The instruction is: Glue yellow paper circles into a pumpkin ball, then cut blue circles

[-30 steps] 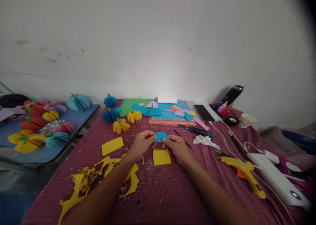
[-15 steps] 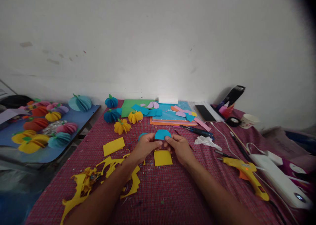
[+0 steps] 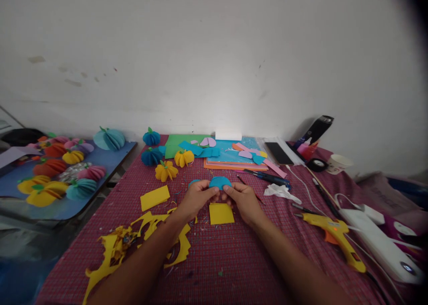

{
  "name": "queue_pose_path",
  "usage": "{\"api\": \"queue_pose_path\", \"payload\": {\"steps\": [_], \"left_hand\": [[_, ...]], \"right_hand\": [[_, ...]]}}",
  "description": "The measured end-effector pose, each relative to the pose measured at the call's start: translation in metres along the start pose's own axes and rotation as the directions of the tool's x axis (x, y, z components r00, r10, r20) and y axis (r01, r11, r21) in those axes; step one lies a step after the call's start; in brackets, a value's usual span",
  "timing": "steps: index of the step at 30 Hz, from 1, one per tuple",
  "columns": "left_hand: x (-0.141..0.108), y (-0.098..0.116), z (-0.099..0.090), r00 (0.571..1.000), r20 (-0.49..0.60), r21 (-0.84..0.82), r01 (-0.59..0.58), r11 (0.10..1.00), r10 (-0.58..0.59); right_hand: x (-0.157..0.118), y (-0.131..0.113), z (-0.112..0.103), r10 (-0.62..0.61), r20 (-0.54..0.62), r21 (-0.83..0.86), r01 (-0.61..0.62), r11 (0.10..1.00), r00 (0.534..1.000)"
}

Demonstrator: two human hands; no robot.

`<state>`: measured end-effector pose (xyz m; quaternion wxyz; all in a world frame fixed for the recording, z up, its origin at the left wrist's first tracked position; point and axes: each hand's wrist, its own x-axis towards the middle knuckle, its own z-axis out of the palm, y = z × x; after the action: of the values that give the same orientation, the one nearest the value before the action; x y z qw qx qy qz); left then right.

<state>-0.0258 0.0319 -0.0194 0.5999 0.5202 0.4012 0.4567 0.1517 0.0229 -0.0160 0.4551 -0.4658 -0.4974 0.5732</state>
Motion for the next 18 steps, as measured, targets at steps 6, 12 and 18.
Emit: {"api": "queue_pose_path", "payload": {"steps": [6,12,18], "left_hand": [[0.0006,-0.0027,-0.001,1.0,-0.001,-0.058,0.016,0.998,-0.016],[0.0022,-0.0033,-0.0015,1.0,-0.015,-0.075,0.019,0.997,-0.021],[0.0013,0.0006,-0.0004,1.0,-0.015,-0.026,-0.013,1.0,0.012]], "right_hand": [[-0.0019,-0.0043,0.0004,-0.062,-0.011,-0.105,0.061,0.993,0.998],[-0.0036,-0.0061,0.0012,-0.071,-0.005,-0.213,0.069,0.975,0.997],[-0.002,-0.0016,-0.0004,-0.065,0.011,-0.206,0.066,0.976,0.998]]}}
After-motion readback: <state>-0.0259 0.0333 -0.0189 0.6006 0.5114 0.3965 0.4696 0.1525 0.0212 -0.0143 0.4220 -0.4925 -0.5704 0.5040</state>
